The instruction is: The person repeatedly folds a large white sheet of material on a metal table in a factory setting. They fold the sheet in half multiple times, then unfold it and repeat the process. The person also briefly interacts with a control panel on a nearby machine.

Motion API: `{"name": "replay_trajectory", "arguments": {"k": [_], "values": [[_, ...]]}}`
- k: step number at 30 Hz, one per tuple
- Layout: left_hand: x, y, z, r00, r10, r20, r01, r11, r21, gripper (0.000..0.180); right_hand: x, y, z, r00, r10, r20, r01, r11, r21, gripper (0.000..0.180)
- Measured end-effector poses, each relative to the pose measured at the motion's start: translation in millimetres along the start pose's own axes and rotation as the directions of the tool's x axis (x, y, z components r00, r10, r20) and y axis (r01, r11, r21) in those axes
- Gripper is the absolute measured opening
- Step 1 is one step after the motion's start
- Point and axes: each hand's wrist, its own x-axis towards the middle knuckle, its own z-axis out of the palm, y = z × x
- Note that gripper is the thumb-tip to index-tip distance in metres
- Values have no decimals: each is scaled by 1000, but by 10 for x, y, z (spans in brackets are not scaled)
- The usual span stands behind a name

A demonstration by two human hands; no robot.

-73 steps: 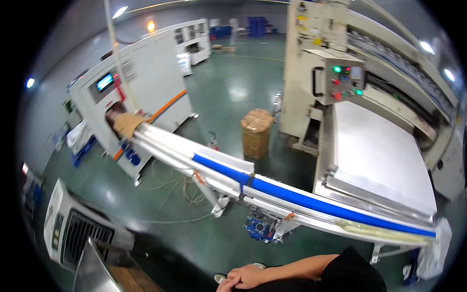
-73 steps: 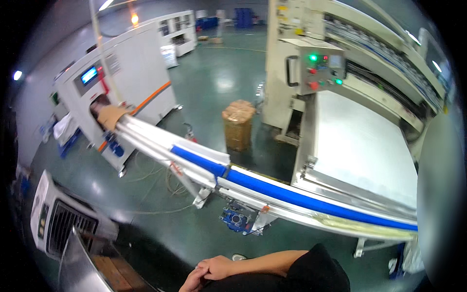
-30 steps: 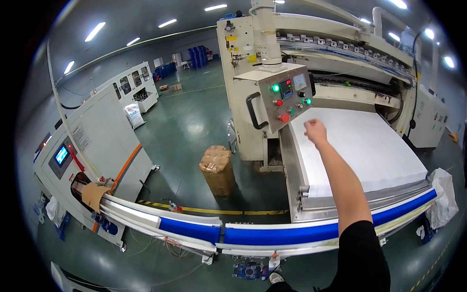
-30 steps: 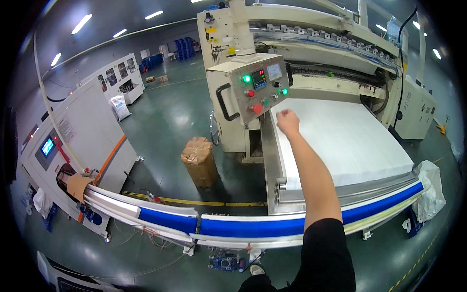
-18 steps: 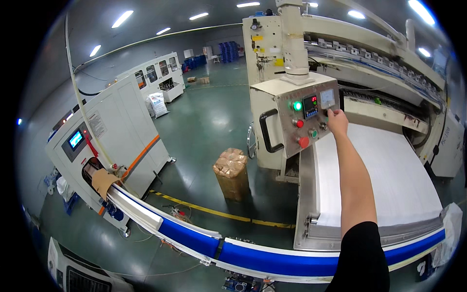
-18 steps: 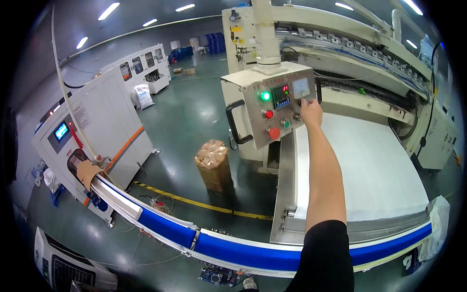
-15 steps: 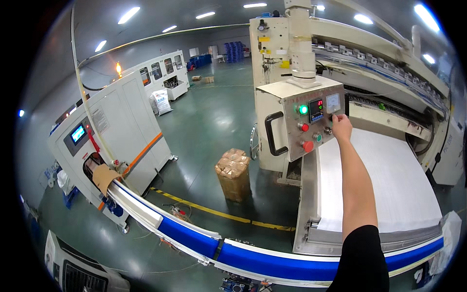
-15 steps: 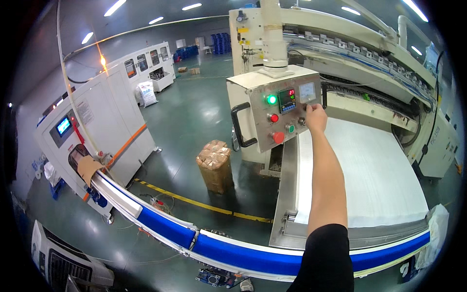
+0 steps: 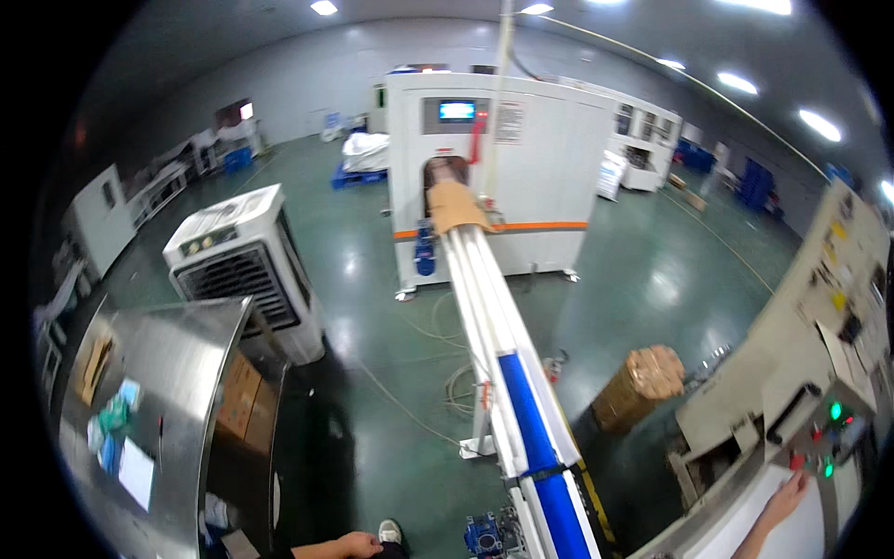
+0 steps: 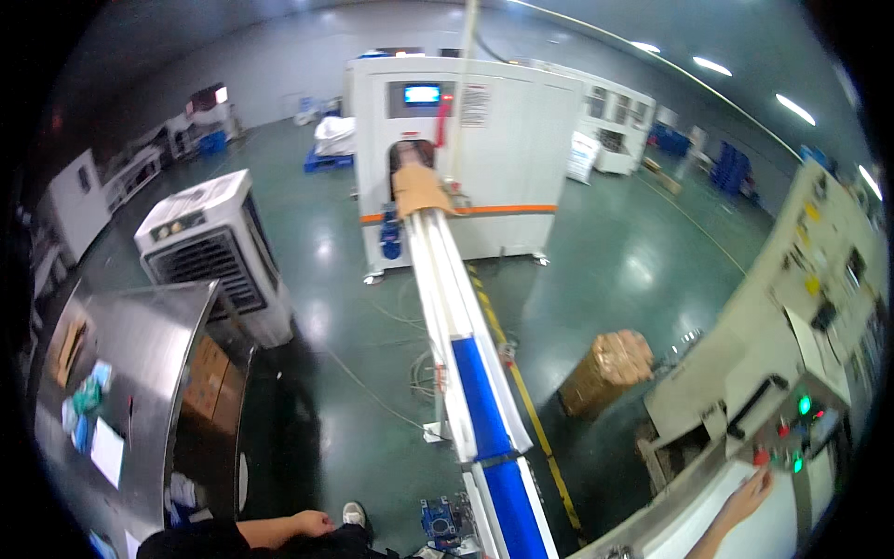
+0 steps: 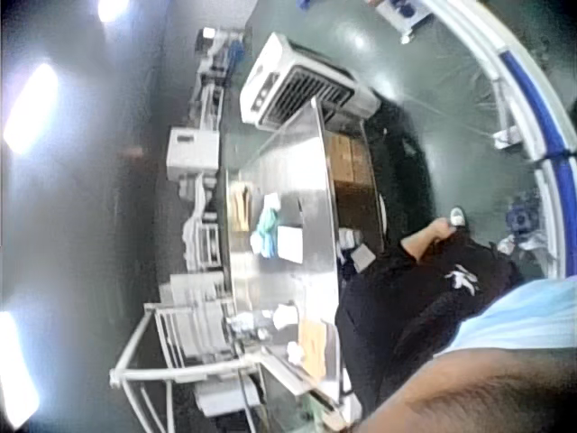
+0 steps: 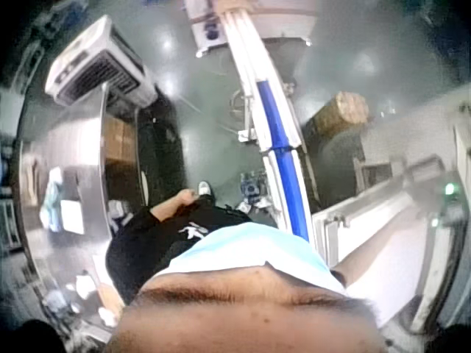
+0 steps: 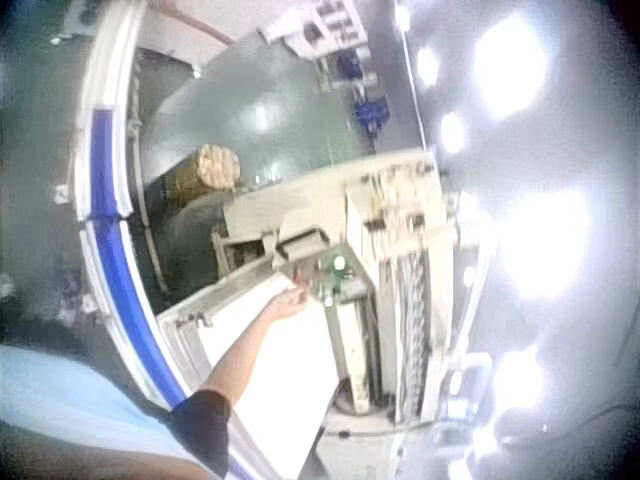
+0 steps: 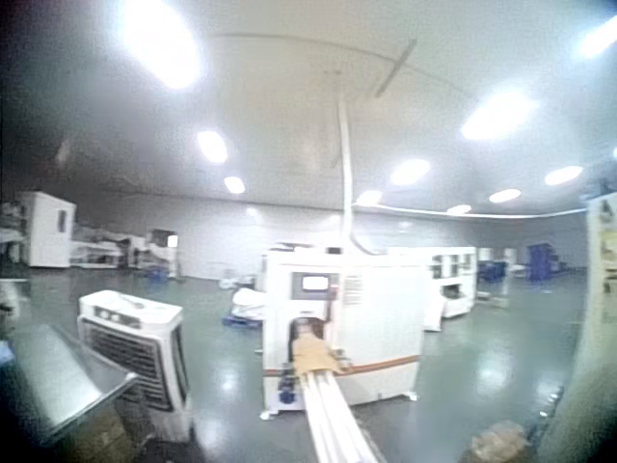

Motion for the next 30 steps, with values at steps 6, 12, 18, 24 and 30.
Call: {"name": "replay_trajectory", "arguments": {"k": [6,12,18,24,30], "values": [[106,-7,-160,996,30,81,-22,994,-103,48,-2721,-1173,218,856,53,514,72,973,-219,23],[199,-531,-840,997,49,64,-42,993,-110,41,-4988,-1757,612,278,192,941,107,967,-229,24],[288,-1347,-1609,997,-71,-40,62,976,-207,39,-6201,-1946,781,-180,401,898,447,847,-289,27],[710,-1575,-2233,995,-58,-75,31,945,-324,39,-6692,-1266,817,-357,599,717,626,723,-292,30],[1160,-1669,-2851,991,-100,-90,61,932,-358,39,-6858,-832,1152,-414,686,598,644,685,-340,31]]}}
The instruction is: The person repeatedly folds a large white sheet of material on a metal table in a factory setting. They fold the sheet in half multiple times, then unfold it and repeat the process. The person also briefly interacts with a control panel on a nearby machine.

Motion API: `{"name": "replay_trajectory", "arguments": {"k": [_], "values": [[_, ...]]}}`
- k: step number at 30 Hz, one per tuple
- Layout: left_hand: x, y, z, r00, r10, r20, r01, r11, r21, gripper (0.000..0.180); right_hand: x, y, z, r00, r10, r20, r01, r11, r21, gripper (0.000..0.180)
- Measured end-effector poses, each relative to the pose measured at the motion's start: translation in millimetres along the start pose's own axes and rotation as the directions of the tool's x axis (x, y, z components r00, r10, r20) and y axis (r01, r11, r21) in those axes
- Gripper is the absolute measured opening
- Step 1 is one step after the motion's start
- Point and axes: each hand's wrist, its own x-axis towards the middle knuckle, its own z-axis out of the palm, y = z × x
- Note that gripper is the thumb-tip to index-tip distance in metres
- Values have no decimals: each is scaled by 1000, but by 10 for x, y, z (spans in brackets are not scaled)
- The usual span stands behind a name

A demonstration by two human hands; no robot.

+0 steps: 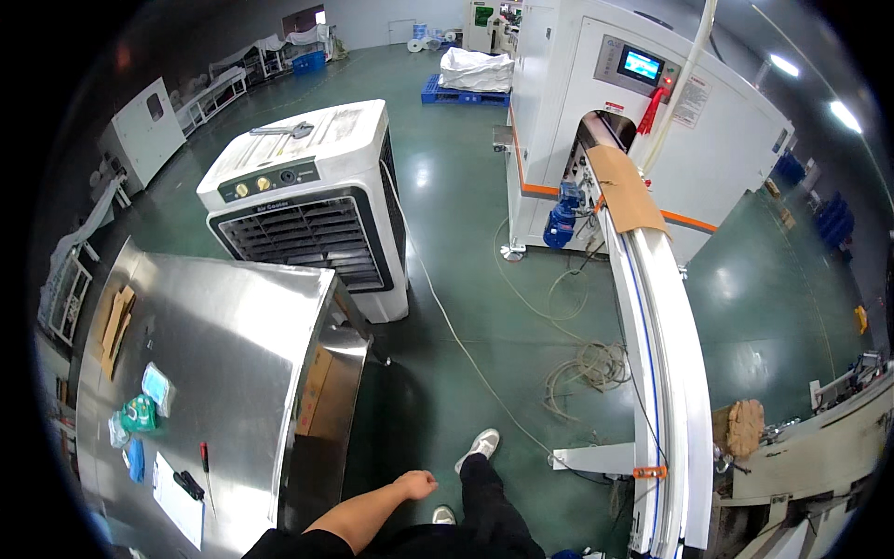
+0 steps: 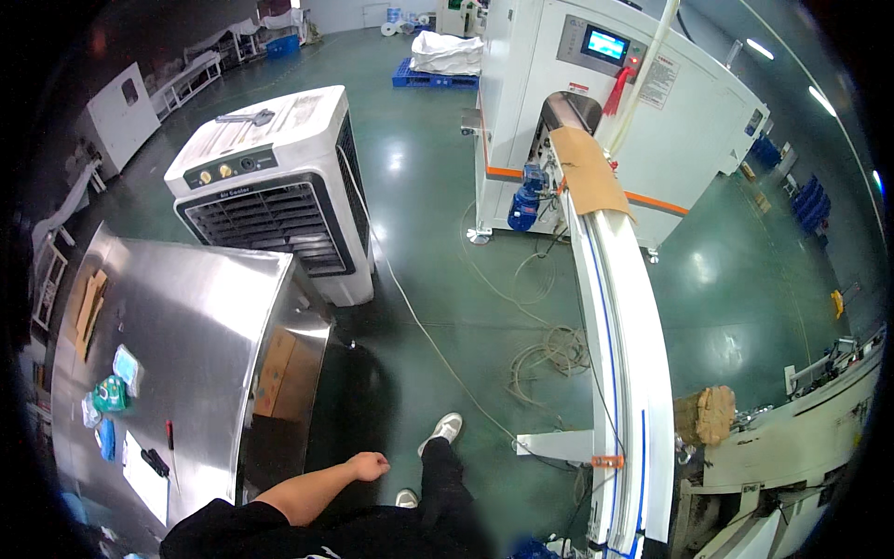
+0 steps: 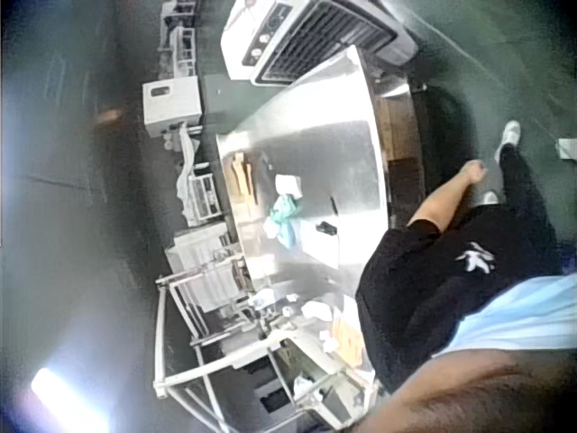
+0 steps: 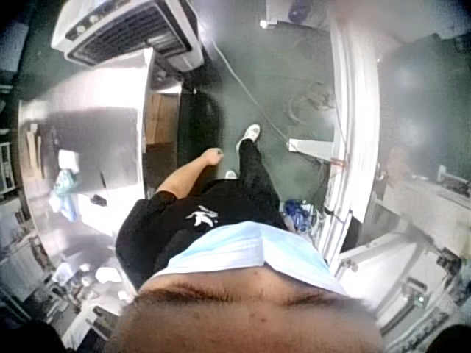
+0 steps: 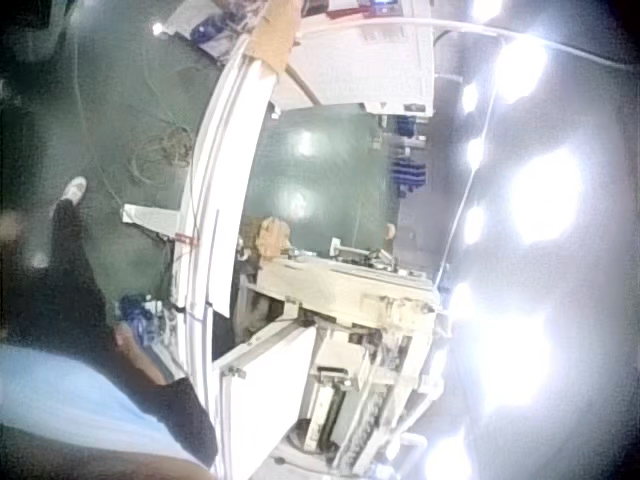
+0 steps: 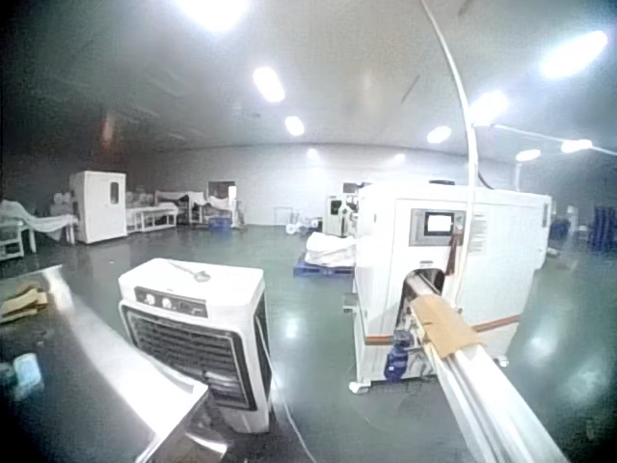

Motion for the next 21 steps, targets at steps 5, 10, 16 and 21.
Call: {"name": "replay_trajectory", "arguments": {"k": [5,10,16,21], "values": [[428,-203,-428,998,-47,37,44,997,67,38,754,96,-410,944,-312,-104,301,947,-112,32],[555,-777,-656,997,-48,68,18,925,380,34,1771,-1331,-1645,936,-302,-183,318,946,67,31],[751,323,-1447,996,-52,77,45,995,92,36,2338,-2617,-3006,910,-267,-319,289,957,24,32],[1314,332,-1829,978,-209,3,209,977,-36,38,2766,-3252,-3093,891,-354,-283,394,914,97,31]]}}
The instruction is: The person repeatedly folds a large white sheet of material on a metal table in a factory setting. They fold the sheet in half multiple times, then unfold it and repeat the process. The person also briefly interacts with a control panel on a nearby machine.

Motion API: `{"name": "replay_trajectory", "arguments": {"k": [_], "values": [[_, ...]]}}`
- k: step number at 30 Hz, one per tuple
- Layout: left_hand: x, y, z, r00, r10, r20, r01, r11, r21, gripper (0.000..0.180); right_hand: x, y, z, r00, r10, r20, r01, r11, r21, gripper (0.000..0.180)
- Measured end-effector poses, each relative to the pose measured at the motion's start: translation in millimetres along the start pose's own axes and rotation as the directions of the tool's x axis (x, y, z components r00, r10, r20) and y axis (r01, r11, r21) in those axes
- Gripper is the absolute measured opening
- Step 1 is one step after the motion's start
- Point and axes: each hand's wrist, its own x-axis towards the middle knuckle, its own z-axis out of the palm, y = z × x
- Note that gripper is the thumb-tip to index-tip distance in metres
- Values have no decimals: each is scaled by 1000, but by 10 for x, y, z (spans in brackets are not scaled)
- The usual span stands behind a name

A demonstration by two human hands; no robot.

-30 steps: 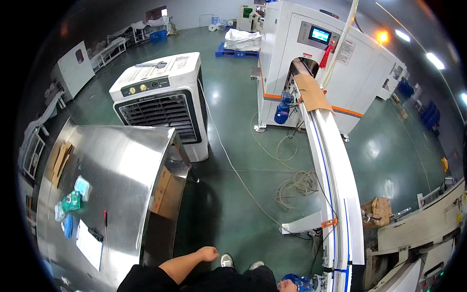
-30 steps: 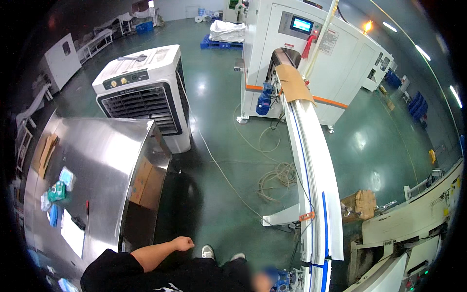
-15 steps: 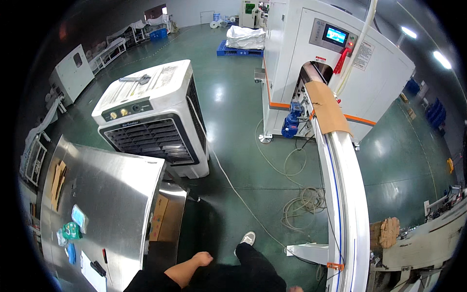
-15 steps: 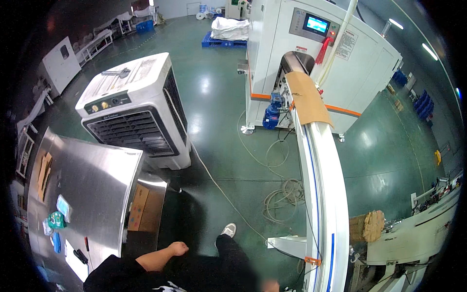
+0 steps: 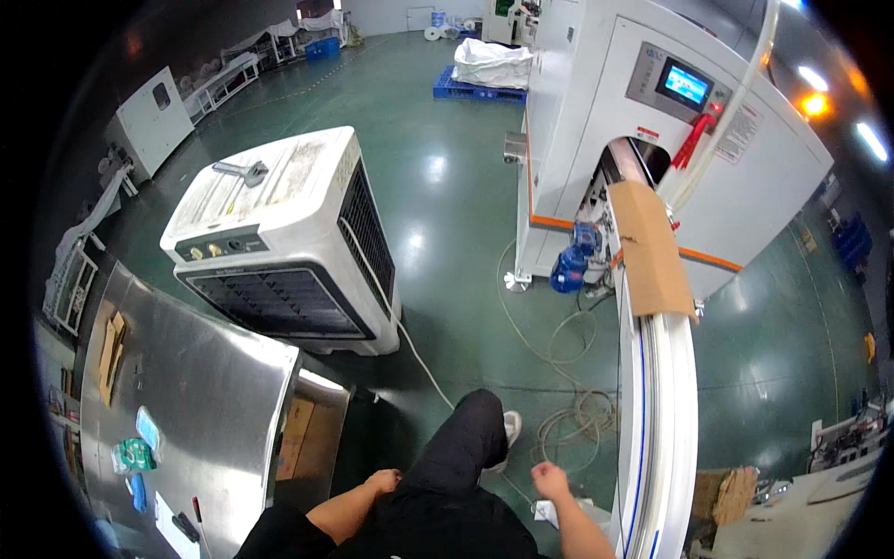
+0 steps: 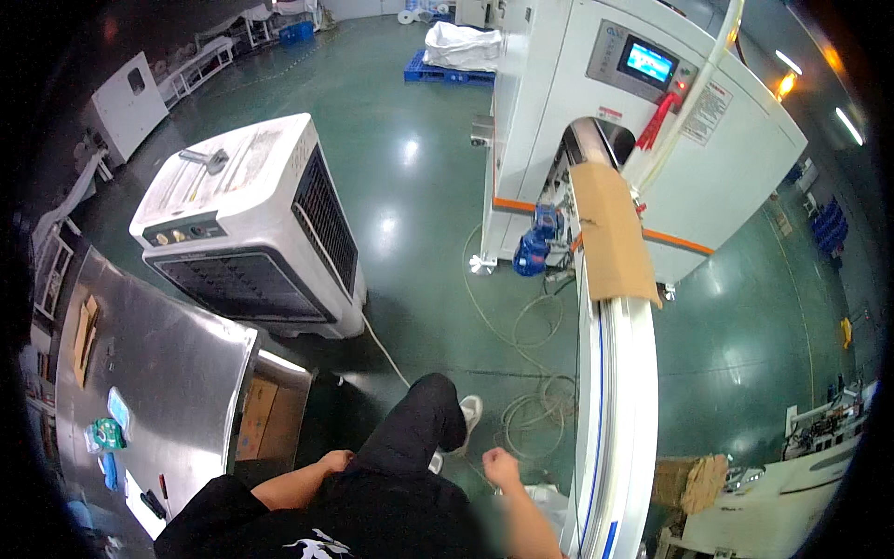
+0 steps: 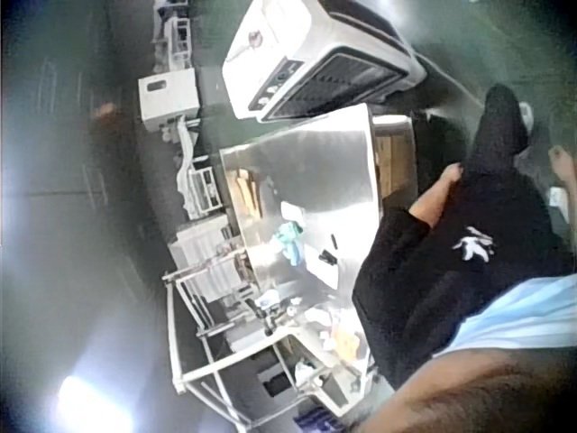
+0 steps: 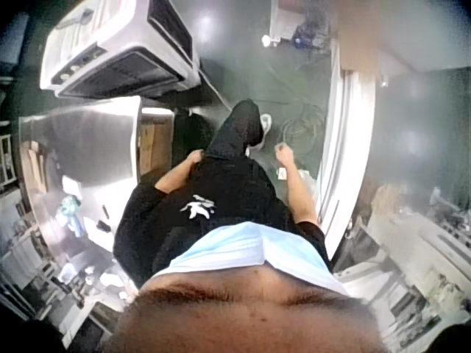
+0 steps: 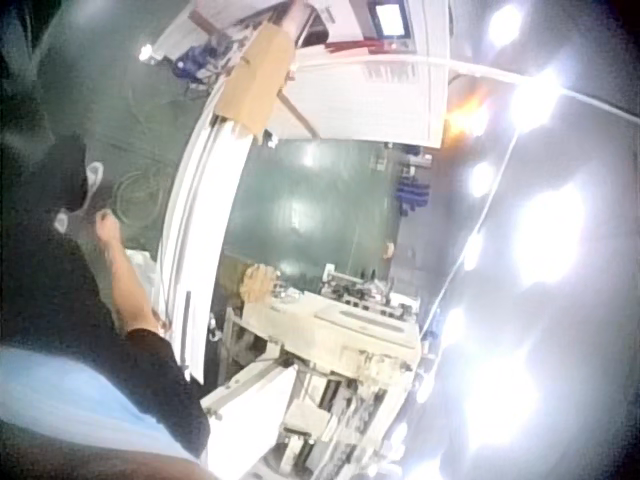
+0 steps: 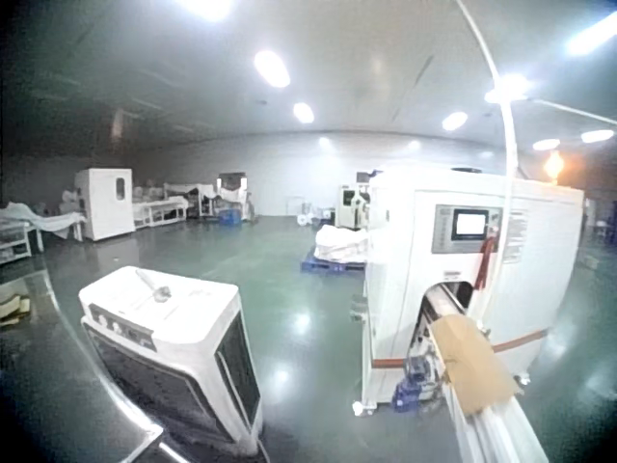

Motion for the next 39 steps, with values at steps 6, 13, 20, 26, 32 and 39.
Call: {"name": "replay_trajectory", "arguments": {"k": [6,13,20,26,32,39], "values": [[1034,83,-689,808,537,244,-553,547,628,25,451,82,360,955,40,293,9,986,-165,34],[2317,432,-1403,963,232,137,-263,920,290,39,1830,-634,39,864,-105,493,190,974,-124,34],[2567,1778,-3285,974,222,-54,-228,936,-268,45,3783,-1473,-1477,998,28,64,6,874,-487,39],[3176,1636,-4476,913,390,-122,-313,859,404,30,4947,-2656,-2634,982,-41,-183,115,904,413,24],[3837,2105,-5598,982,15,-190,-99,892,-441,31,5748,-3395,-3323,996,25,-83,-1,961,276,32],[4597,2311,-7066,982,142,-127,-141,990,17,40,6484,-4584,-3467,990,61,125,-76,990,119,27]]}}
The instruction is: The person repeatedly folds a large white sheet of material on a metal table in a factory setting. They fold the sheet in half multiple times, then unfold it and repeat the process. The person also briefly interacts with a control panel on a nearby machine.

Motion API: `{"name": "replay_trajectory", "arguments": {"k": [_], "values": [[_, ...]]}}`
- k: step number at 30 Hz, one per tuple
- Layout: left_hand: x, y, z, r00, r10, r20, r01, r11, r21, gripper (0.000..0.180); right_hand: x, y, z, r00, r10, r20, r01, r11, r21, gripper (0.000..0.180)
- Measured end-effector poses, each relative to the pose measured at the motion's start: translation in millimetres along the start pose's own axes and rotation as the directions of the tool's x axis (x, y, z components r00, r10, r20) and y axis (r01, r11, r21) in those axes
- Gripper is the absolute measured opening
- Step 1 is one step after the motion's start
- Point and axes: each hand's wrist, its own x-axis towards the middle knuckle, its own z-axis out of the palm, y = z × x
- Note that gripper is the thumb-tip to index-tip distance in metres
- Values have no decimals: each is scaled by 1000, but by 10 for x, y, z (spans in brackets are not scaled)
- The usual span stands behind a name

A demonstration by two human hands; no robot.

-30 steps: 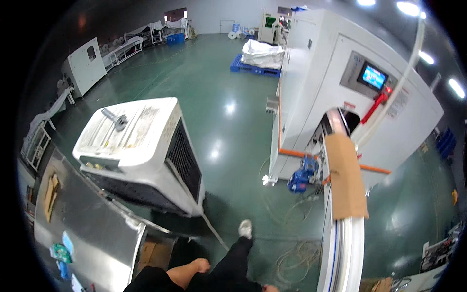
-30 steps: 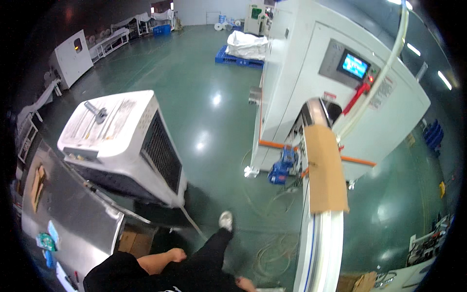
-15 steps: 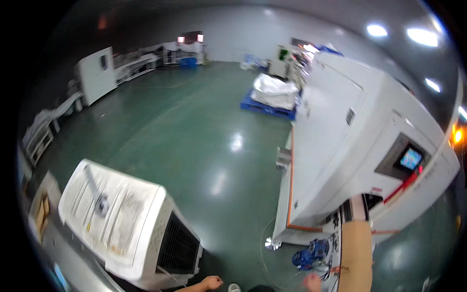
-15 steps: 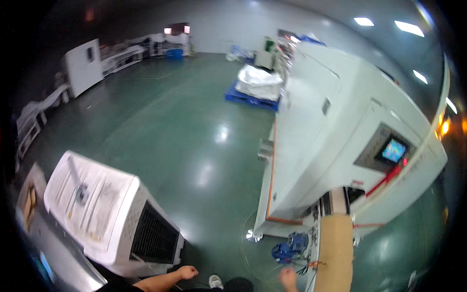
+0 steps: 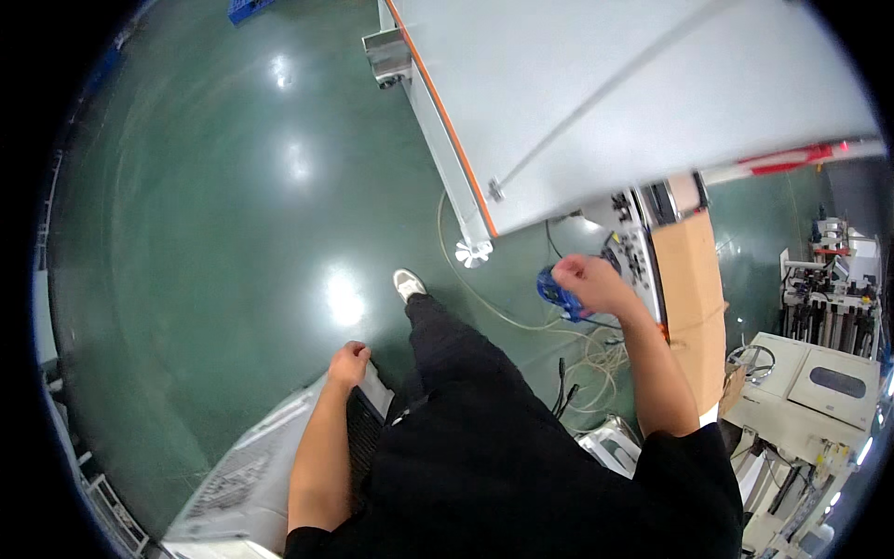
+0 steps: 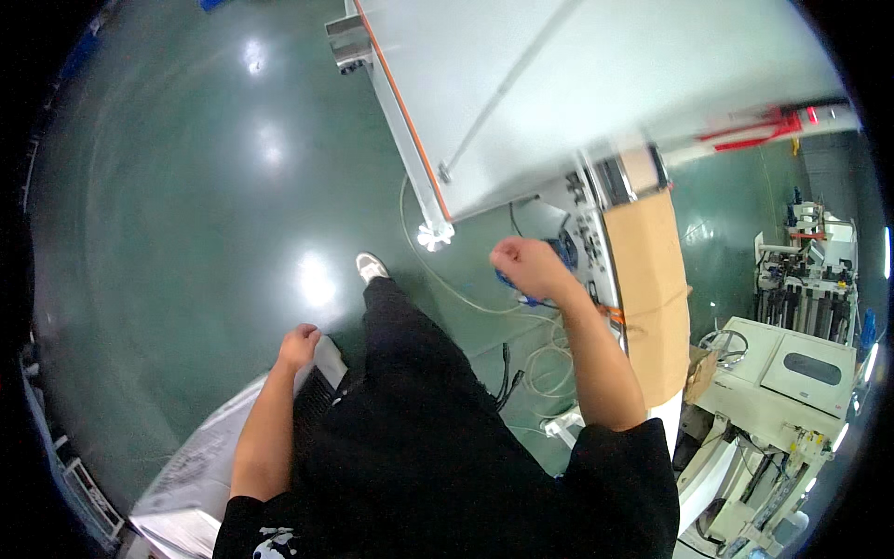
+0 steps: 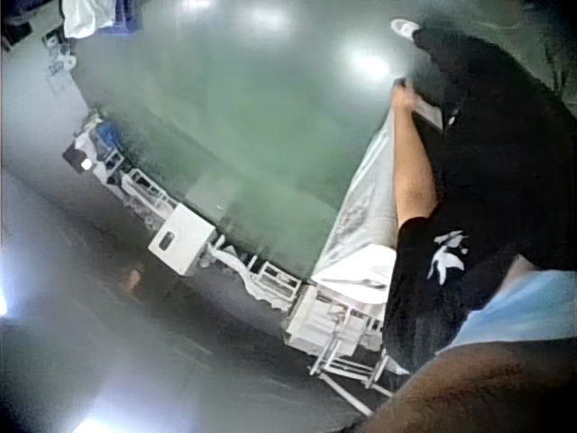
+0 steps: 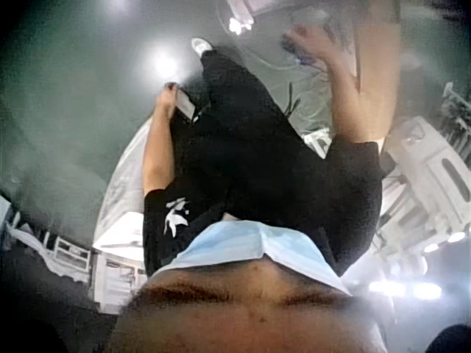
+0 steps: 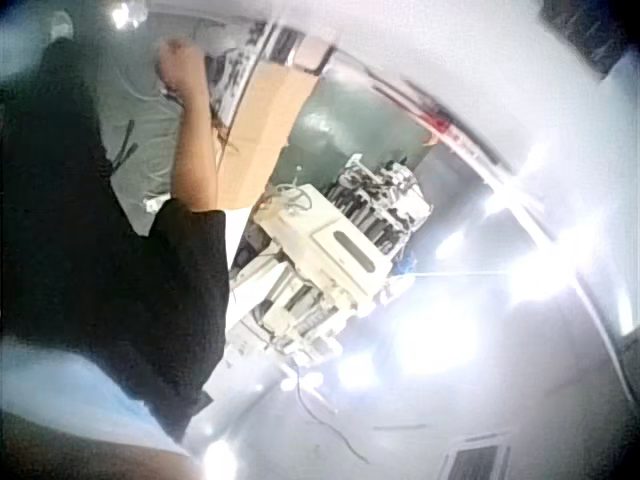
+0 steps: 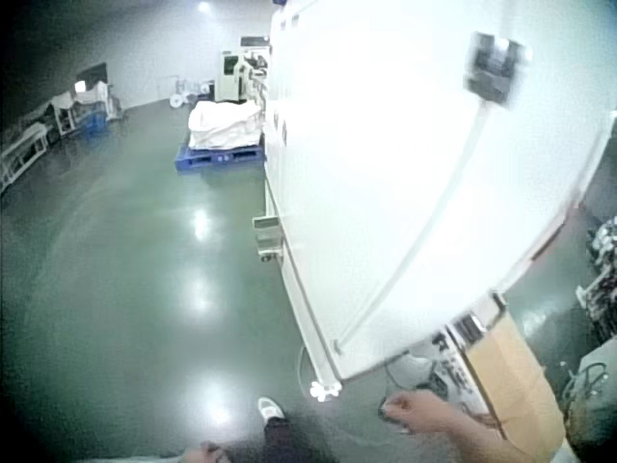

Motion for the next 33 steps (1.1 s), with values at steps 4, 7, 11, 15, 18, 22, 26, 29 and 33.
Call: {"name": "replay_trajectory", "arguments": {"k": [4,7,11,15,18,22,26,29,33], "values": [[468,178,-919,997,10,-79,-18,995,-99,38,303,-754,327,946,-108,305,162,975,-155,21],[641,28,-1476,979,-51,-196,2,970,-242,37,527,-1360,720,847,-85,525,295,896,-331,23],[995,-516,-1929,963,-188,-194,120,941,-316,38,1297,-2173,1200,785,-250,567,438,871,-222,23],[1272,-1374,-2006,940,-320,-118,233,856,-462,38,1998,-3200,1418,677,-431,597,554,832,-28,28],[1357,-1247,-2605,934,-288,-210,146,846,-513,35,2574,-3688,1518,660,-398,637,552,832,-52,30],[1113,-767,-3943,970,-87,-226,-78,772,-631,27,3254,-4348,1633,585,-328,742,552,831,-68,33],[1067,-807,-4694,965,181,-188,-260,739,-622,25,3711,-4981,1834,493,-299,817,502,865,13,38],[1310,-973,-5088,976,194,-99,-214,760,-614,32,4064,-5323,2011,513,-275,813,515,856,-36,43],[1555,-997,-5675,998,64,-2,-53,815,-578,49,4383,-5820,1967,638,-297,710,471,880,-55,48]]}}
